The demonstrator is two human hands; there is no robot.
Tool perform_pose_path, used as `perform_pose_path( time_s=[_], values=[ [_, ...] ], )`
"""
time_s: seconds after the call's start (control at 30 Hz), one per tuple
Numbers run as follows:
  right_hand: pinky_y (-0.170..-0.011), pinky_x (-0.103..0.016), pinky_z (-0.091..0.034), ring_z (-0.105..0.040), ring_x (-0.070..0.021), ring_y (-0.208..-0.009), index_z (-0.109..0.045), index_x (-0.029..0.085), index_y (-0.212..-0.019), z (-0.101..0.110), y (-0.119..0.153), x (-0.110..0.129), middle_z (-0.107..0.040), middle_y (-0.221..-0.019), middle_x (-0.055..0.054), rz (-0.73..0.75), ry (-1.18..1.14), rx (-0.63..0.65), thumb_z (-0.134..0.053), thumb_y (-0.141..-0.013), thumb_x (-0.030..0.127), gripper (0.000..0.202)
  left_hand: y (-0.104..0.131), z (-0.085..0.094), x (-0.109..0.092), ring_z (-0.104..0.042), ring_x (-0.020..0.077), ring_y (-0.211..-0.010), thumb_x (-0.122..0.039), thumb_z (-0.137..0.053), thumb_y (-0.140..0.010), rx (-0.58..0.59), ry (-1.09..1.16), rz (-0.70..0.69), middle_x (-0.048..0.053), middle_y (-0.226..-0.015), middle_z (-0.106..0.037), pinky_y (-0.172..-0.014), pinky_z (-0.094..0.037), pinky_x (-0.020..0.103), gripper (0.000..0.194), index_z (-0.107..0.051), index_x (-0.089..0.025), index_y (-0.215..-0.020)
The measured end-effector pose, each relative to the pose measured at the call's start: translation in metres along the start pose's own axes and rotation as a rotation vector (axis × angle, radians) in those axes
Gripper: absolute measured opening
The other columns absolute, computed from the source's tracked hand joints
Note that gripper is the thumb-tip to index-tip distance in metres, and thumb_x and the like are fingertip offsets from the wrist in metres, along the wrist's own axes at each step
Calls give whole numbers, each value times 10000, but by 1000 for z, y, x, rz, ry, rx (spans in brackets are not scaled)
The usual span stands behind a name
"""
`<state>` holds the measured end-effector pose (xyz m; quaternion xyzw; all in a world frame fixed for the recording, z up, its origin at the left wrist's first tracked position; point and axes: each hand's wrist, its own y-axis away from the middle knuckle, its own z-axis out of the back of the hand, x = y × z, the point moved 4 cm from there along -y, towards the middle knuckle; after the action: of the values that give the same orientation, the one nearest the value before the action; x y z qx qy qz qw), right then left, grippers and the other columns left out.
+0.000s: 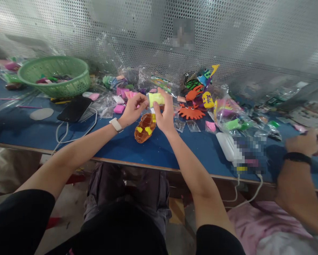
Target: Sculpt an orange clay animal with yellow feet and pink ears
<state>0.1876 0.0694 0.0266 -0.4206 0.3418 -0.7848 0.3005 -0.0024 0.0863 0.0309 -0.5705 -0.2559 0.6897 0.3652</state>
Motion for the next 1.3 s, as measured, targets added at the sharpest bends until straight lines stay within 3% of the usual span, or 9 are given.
perform_pose_path(
  time_s=[0.1,0.27,0.4,0.47,0.53,0.67,0.83,1.0,1.3],
  values=[
    [-941,-508,-765,-716,-370,-1442,-523,403,-1766,1,1,6,-640,-1592,-150,-22,-76,-73,-543,-1200,704,642,0,0,0,-667,149,-799,-306,-659,-1153,6,8,-1,5,-891,-691,-738,-538,312,132,-627,-241,-1043],
    [-1025,-522,-746,-717,-353,-1439,-495,387,-1769,-3,2,7,-628,-1631,-155,-29,-33,-53,-545,-1185,734,681,0,-4,-1,-660,157,-797,-300,-627,-1171,25,4,-33,6,-883,-667,-724,-539,318,132,-607,-244,-1053],
    [-1088,-600,-712,-648,-404,-1532,-513,369,-1725,3,1,8,-533,-1726,-170,-26,-12,-173,-704,-1095,782,777,1,-3,-7,-668,164,-818,-282,-618,-1170,-16,-94,-40,21,-906,-699,-756,-572,330,115,-626,-239,-1064],
    [-1125,-638,-681,-672,-408,-1481,-603,332,-1606,9,1,11,-596,-1635,-172,-41,35,-259,-803,-1029,789,762,2,-1,-11,-683,169,-840,-266,-612,-1167,-38,-162,-78,32,-934,-721,-783,-583,338,117,-634,-234,-1056],
    [-1081,-603,-691,-759,-360,-1281,-710,304,-1366,15,-1,18,-728,-1371,-138,-24,79,-296,-822,-1025,766,585,4,-1,-15,-696,175,-859,-254,-603,-1168,-52,-233,-138,41,-962,-734,-803,-579,345,121,-639,-231,-1055],
    [-926,-496,-714,-821,-274,-977,-761,298,-1085,12,-3,33,-818,-1030,-64,22,7,-196,-737,-1111,695,399,9,-4,-16,-708,207,-887,-238,-569,-1188,-11,-394,-264,65,-1028,-765,-812,-534,372,117,-668,-231,-1125],
    [-881,-463,-743,-852,-256,-903,-797,276,-1014,3,-2,29,-858,-985,-56,-122,-212,-197,-873,-986,767,498,12,-7,-11,-733,232,-935,-260,-493,-1240,58,-527,-335,91,-1074,-792,-835,-511,388,212,-697,-221,-1194],
    [-878,-482,-751,-855,-275,-893,-805,269,-940,2,-3,20,-866,-936,-63,-224,-237,-105,-842,-918,900,633,16,-4,-12,-729,229,-884,-357,-457,-1276,77,-611,-336,74,-980,-776,-817,-518,372,322,-702,-214,-1122],
    [-811,-453,-757,-812,-256,-770,-790,268,-892,0,-3,15,-831,-866,-52,-264,-294,-67,-1007,-780,802,587,19,-3,-14,-802,249,-993,-265,-478,-1254,94,-655,-391,95,-1063,-836,-998,-622,438,284,-744,-210,-1173]
  ],
)
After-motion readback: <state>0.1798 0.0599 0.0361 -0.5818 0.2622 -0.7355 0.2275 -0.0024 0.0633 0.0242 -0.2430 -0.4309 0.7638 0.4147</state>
